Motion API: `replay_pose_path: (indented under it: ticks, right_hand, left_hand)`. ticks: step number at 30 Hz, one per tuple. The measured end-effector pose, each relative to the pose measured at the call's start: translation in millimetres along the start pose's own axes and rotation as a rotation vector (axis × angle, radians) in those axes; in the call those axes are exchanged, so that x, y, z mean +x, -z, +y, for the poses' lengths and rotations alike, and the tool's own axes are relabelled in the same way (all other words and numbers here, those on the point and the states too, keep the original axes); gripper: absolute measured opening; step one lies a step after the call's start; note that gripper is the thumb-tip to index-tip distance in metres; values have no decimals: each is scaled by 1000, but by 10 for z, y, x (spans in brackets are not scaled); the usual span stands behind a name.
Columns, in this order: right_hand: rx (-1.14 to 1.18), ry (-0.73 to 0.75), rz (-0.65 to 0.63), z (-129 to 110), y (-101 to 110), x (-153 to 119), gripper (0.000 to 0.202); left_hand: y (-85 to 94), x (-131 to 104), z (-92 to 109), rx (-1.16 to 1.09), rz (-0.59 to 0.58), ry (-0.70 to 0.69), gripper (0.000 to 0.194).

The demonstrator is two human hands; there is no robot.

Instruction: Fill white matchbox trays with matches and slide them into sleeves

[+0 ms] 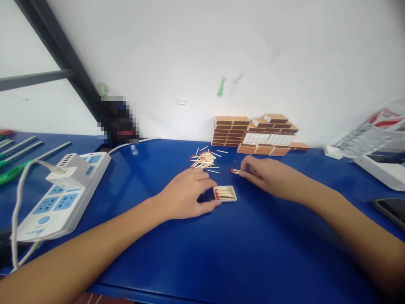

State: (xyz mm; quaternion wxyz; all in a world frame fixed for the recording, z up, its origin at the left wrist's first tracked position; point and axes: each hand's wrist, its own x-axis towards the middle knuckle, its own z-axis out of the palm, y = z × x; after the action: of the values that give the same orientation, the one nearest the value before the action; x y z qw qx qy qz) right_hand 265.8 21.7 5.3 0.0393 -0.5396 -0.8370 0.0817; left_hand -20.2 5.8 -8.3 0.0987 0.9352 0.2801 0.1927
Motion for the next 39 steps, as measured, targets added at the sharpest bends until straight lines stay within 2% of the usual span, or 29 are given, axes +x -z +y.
replay_pose_path:
  ticks: [6,11,17,24,31,39]
  right_hand:
    - [55,12,-14,48,6,28,30]
    - [41,-48,-33,59,-30,27,30]
    - [42,-54,-60,46,-38,-8,27]
    - [-66,-32,-58,55,-62,47,12]
    - [-83,-41,-46,22,-55,56,19]
    - [-123,-67,-95,-43,-9,62,14]
  left_hand:
    - [9,4,8,5,6,1,31]
    - [16,2,7,-4,-2,3,30]
    - [15,5,9,12,4,-3,30]
    - [21,12,18,13,9,4,28]
    - [22,14,18,12,8,-2,28]
    - [26,11,2,13,6,12,29]
